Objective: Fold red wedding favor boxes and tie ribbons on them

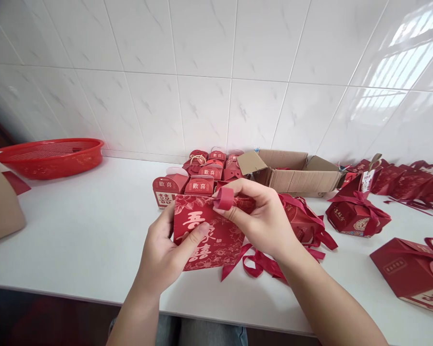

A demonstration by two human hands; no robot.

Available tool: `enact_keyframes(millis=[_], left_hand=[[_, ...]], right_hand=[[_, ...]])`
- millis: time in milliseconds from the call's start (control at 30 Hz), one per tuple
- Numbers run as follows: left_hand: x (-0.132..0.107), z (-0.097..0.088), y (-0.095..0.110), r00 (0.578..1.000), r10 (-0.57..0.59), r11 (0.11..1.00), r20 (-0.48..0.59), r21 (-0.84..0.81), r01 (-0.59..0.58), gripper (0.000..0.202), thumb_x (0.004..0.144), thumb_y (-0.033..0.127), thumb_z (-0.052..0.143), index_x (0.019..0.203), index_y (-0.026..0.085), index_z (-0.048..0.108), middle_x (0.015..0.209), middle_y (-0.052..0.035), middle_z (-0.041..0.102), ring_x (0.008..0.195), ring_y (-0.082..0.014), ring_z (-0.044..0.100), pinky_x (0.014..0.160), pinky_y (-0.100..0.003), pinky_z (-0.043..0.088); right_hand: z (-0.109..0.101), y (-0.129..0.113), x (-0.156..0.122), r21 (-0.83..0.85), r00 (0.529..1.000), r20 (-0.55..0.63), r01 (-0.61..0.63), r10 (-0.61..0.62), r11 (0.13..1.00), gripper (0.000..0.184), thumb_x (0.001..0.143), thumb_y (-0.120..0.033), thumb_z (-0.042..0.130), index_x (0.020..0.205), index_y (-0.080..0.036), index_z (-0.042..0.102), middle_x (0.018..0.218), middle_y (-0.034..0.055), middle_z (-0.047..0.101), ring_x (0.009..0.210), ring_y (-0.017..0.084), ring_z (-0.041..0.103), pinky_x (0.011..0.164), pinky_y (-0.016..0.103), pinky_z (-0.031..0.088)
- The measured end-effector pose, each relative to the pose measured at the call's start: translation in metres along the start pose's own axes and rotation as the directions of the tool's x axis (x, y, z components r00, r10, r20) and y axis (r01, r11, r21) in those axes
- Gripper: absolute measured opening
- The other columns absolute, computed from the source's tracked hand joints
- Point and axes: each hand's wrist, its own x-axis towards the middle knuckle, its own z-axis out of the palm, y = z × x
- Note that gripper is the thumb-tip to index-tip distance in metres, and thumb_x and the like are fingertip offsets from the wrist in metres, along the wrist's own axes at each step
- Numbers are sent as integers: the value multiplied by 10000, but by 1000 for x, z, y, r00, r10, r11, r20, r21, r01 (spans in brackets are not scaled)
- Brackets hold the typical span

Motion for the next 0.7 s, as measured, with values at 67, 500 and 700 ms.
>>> enact_keyframes(millis=[67,500,700], left_hand=[[0,1,0,1000,4,1000,-2,-1,-4,173,846,297,678,993,223,625,928,-26,720,828,-192,678,793,-321,546],[-2,3,-3,989,93,992,-118,-69,-101,636,805,310,728,1365,308,426,1379,-85,532,1286,-253,517,1016,-386,486],[6,-3,1,912,128,956,-391,-194,-218,531,718,284,788,1208,251,587,1224,-96,630,1211,-276,571,944,-401,509]], right_hand=[[0,1,0,-28,1000,-21,21,-22,999,71,797,-120,701,812,-186,681,775,8,687,675,115,633,580,194,535],[-18,-16,-1,-146,965,-200,144,-172,979,83,807,-147,725,849,-214,700,815,0,706,719,146,673,620,256,571],[-104,-31,1,-574,436,-630,295,-642,764,155,760,-213,786,894,-276,739,902,13,696,932,259,674,839,417,553]])
